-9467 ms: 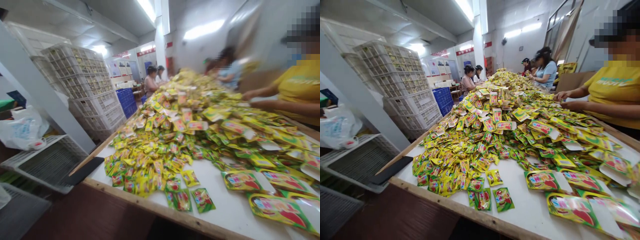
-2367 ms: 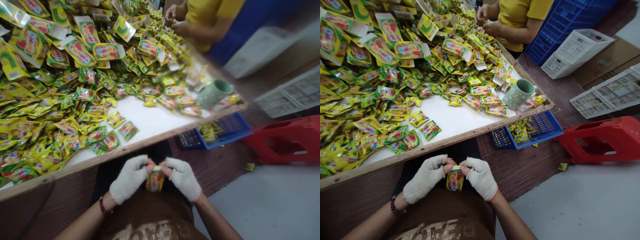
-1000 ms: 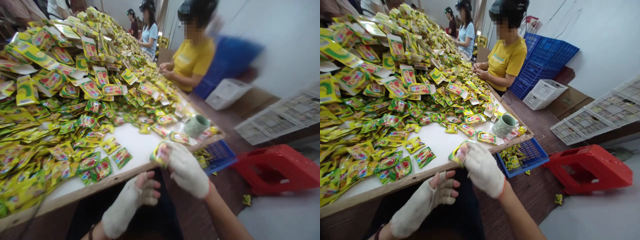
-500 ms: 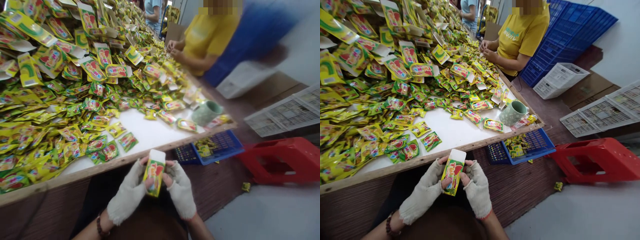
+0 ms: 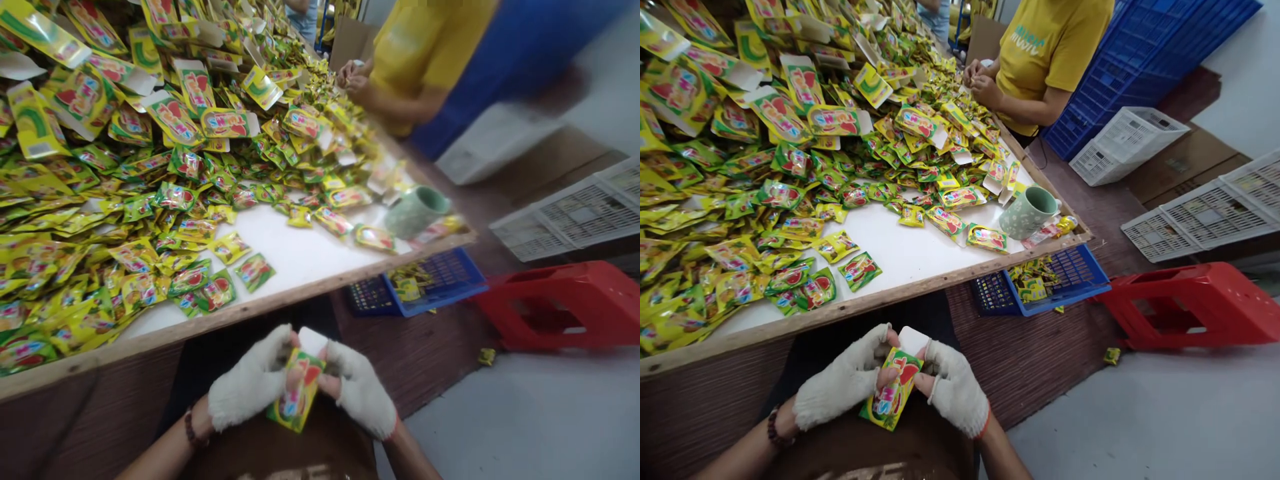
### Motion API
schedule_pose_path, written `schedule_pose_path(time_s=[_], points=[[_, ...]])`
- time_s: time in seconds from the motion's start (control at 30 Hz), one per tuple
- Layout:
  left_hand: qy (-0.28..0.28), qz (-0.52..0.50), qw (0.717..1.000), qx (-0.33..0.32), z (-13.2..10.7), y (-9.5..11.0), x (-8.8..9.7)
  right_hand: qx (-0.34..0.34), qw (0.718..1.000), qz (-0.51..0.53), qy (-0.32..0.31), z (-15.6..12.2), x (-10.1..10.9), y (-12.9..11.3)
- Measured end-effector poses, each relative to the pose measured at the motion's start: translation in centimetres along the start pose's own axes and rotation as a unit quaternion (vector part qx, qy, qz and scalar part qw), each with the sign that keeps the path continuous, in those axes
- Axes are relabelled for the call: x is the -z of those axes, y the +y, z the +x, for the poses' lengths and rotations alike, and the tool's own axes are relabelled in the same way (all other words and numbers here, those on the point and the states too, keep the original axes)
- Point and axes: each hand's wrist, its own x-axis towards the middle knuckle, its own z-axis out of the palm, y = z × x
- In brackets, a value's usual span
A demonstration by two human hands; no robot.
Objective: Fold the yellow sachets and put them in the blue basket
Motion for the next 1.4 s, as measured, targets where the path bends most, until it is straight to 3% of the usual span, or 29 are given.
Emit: schedule_pose_path(time_s=[0.17,0.3,0.37,0.57,0.77,0.9,1.07,1.17,1.27,1.33,1.4], points=[[0.045,0.034,0.998,0.007,-0.2,1.2,-0.5,0.047,0.996,-0.001,0.081,0.7,0.1,0.1],[0.107,0.023,0.993,0.053,-0.4,1.3,-1.0,0.082,0.979,-0.177,0.062,1.0,0.1,-0.9],[0.12,0.039,0.99,0.067,-0.5,1.3,-1.2,0.081,0.972,-0.214,0.053,1.0,0.0,-1.7],[0.084,0.059,0.993,0.059,-1.1,1.6,-1.5,0.011,0.974,-0.217,0.062,1.2,-0.1,-3.3],[0.1,0.116,0.988,0.033,-1.2,0.6,-1.1,0.03,0.961,-0.273,-0.002,0.9,0.5,-3.5],[0.103,0.19,0.976,0.016,-1.3,0.0,-0.7,0.034,0.972,-0.229,-0.039,0.2,0.4,-2.3],[0.108,0.205,0.973,-0.009,-1.0,0.3,-1.0,0.053,0.96,-0.273,0.008,0.0,0.8,-1.7],[0.129,0.211,0.968,-0.041,-0.4,1.3,-1.2,0.138,0.9,-0.406,0.08,-0.4,3.7,-4.0],[0.156,0.236,0.957,-0.068,0.3,2.5,-1.1,0.195,0.765,-0.557,0.259,-1.1,7.6,-7.4],[0.169,0.245,0.952,-0.068,0.8,3.0,-1.2,0.214,0.686,-0.608,0.337,-0.8,9.6,-9.4],[0.171,0.241,0.954,-0.054,1.1,3.1,-1.5,0.231,0.662,-0.628,0.338,0.7,10.8,-10.8]])
